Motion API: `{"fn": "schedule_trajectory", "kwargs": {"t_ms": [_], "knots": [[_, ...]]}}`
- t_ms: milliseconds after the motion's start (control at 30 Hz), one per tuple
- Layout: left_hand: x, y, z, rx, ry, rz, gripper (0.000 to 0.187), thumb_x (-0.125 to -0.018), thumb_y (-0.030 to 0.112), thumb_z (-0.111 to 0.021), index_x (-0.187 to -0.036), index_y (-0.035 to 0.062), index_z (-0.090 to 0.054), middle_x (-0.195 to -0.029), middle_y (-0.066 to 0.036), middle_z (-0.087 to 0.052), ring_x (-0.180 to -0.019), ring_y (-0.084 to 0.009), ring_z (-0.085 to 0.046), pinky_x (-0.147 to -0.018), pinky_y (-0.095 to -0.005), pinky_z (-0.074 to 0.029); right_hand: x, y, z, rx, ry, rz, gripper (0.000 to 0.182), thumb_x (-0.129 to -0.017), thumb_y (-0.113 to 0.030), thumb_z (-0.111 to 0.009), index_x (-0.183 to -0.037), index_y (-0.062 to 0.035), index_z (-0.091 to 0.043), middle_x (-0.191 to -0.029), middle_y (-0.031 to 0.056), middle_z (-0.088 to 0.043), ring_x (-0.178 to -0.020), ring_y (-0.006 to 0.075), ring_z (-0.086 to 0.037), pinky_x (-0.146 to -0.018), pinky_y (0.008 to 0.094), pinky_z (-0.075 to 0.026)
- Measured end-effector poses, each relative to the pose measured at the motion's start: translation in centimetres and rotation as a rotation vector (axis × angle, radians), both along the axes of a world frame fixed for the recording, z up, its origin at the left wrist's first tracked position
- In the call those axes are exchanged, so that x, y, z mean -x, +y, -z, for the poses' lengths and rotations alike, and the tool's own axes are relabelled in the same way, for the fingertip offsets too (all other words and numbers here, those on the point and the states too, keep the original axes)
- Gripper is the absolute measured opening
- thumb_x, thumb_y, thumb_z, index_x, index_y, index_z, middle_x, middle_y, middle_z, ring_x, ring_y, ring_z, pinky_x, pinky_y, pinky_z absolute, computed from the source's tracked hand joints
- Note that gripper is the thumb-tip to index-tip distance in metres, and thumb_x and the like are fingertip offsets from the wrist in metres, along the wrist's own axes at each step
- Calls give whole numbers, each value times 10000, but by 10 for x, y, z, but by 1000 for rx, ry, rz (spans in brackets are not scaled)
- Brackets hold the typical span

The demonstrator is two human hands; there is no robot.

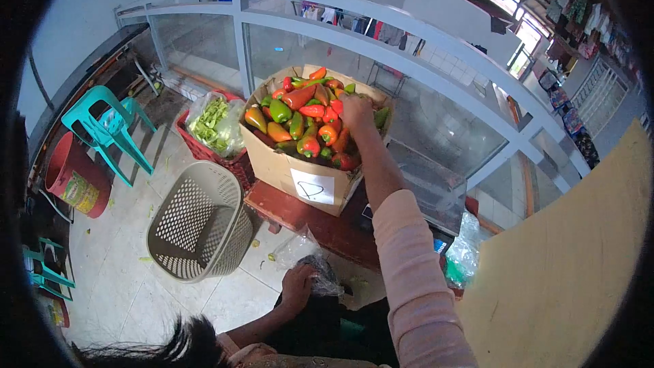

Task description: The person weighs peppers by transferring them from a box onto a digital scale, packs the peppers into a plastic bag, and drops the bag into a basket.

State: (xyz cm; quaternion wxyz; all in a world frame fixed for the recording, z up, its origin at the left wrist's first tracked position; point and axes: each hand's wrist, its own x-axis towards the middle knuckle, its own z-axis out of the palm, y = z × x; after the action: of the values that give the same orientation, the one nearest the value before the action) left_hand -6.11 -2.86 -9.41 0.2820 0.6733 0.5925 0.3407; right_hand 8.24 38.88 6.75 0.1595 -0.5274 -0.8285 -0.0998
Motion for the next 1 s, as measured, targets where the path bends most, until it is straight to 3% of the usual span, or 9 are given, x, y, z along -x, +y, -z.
{"fn": "schedule_trajectory", "kwargs": {"t_ms": [100, 233, 367, 433, 567, 700, 733, 900, 1000], "knots": [[1, -2, 0, 7, 8, 0, 239, -749, 0, -558, -973, 79, -583, -897, -135, -563, -865, -345, -550, -745, -449, -416, -18, 18, -10, 212, 47, -128, 275, -694, -159, -712, -931, -54, -621, -898, 166, -630, -907, 333, -618, -780, 444, -489], [-1, 2, 1, -15, -9, 23, 214, -752, 6, -562, -952, 78, -587, -868, -133, -551, -856, -336, -547, -736, -450, -413, 16, -12, -50, -49, 40, -117, 177, -734, -151, -633, -890, -72, -653, -856, 178, -632, -855, 347, -620, -769, 430, -484], [-4, 1, -3, -15, 22, -2, 199, -753, 6, -563, -939, 78, -582, -846, -131, -553, -838, -336, -550, -733, -447, -411, 93, -27, -33, 168, -51, -211, 252, -716, -255, -654, -858, -50, -691, -859, 172, -672, -844, 359, -642, -761, 432, -519], [-3, 0, -4, -69, -2, -25, 199, -754, 6, -565, -939, 77, -578, -845, -130, -556, -827, -339, -551, -731, -449, -413, 120, -60, -42, 376, -50, -12, 409, -682, -273, -727, -980, 1, -669, -964, 201, -672, -948, 319, -657, -800, 402, -533], [-2, 1, -5, -3, 58, -5, 186, -758, 5, -565, -932, 67, -580, -868, -134, -572, -829, -347, -562, -734, -450, -427, 130, -56, -44, 464, -121, 21, 517, -647, -220, -757, -1091, 4, -616, -1059, 202, -653, -987, 309, -645, -844, 401, -518], [1, 4, -3, 25, 74, 2, 174, -775, 14, -552, -941, 56, -581, -897, -138, -584, -842, -352, -569, -738, -450, -434, 88, -45, -32, 425, 367, -245, 708, -603, -273, -802, -1230, -50, -562, -1183, 211, -598, -1094, 335, -579, -941, 379, -453], [1, 1, 5, 61, 89, 25, 175, -779, 18, -549, -946, 54, -582, -906, -139, -588, -846, -353, -571, -740, -450, -435, 72, -48, -36, 318, 456, -357, 723, -628, -261, -788, -1277, -69, -537, -1189, 183, -605, -1077, 295, -592, -934, 367, -451], [-5, 1, 9, -141, 4, 9, 181, -774, 38, -550, -952, 54, -581, -924, -151, -580, -892, -362, -547, -752, -457, -415, -57, -92, -91, 546, 899, -175, 570, -660, -281, -746, -1152, -27, -610, -1005, 137, -670, -883, 195, -620, -825, 338, -484], [-8, 0, -4, -117, 44, 25, 178, -772, 27, -543, -945, 52, -577, -892, -151, -567, -866, -364, -544, -734, -458, -411, -166, -70, -36, 550, 583, 66, 547, -657, -303, -756, -1118, -36, -630, -965, 131, -663, -862, 224, -624, -788, 378, -494]]}}
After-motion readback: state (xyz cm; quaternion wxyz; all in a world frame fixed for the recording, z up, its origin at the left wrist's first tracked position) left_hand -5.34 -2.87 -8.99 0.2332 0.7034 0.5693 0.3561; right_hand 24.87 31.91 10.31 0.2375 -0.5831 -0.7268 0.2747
